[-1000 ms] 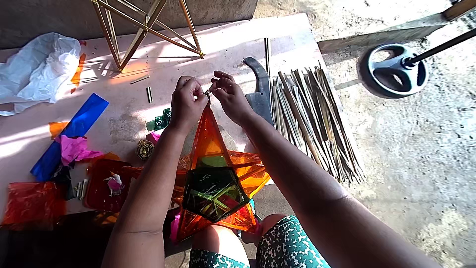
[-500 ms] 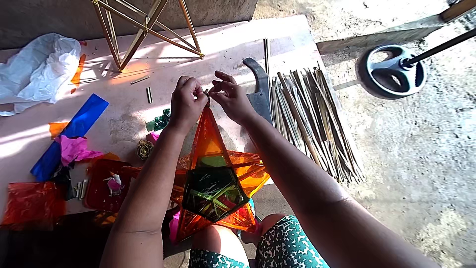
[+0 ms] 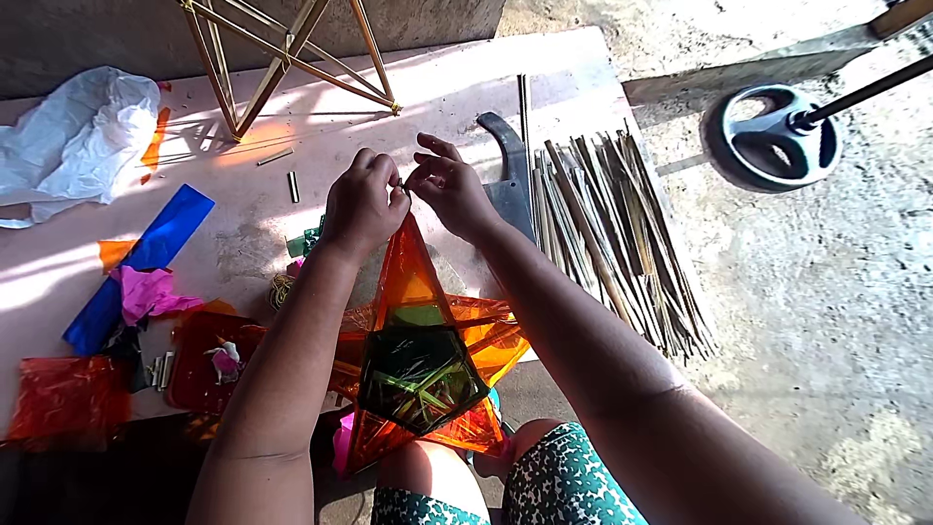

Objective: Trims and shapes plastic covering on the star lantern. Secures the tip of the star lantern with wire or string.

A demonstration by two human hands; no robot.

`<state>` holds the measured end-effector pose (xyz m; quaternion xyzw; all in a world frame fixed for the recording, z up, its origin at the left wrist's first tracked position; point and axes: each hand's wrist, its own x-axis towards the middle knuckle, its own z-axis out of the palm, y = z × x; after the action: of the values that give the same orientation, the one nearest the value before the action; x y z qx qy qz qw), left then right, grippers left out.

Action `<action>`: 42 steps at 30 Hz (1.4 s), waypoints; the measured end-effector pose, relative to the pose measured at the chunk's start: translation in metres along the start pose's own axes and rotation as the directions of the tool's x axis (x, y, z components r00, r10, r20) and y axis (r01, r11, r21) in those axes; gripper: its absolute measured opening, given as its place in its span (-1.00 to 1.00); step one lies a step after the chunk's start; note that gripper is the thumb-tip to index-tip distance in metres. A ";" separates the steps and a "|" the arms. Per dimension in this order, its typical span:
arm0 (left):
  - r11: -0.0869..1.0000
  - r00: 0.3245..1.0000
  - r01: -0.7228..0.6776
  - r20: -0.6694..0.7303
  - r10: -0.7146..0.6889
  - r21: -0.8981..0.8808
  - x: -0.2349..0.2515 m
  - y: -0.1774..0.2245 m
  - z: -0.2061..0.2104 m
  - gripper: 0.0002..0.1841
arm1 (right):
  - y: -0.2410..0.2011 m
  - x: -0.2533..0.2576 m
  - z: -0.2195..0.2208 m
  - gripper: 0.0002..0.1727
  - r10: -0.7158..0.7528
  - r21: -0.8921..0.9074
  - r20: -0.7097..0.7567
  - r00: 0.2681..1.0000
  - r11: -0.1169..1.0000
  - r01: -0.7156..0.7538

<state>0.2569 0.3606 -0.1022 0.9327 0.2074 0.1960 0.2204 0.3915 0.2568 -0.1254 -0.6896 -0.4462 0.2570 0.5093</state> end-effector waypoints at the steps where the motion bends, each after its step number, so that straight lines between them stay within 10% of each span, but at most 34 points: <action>1: 1.000 1.000 0.002 0.000 -0.002 -0.001 0.000 0.000 0.001 -0.88 | 0.000 0.000 0.000 -0.82 0.002 -0.001 0.003 1.000 1.000 -0.002; 21: 0.949 0.971 0.224 0.036 -0.238 0.222 -0.003 0.021 0.003 -0.78 | 0.001 0.003 0.018 -0.86 -0.139 -0.132 -0.123 0.983 0.984 0.122; 33: 0.951 0.953 0.302 0.062 -0.298 -0.067 -0.010 0.004 -0.005 -0.84 | 0.003 -0.001 0.018 -0.84 -0.103 -0.137 -0.088 0.991 0.986 0.090; 38: 0.903 0.914 0.353 0.298 -0.276 -0.247 0.006 -0.009 -0.019 -0.60 | 0.006 -0.002 0.008 -0.83 -0.070 -0.063 -0.031 0.997 0.996 0.068; 42: 0.939 0.918 0.268 0.353 -0.180 -0.218 0.017 -0.004 -0.013 -0.80 | 0.001 -0.004 0.004 -0.84 -0.069 -0.050 -0.061 0.996 0.997 0.066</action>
<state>0.2641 0.3762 -0.0886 0.8847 0.2462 0.0371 0.3942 0.3868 0.2548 -0.1276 -0.6936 -0.4592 0.2072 0.5149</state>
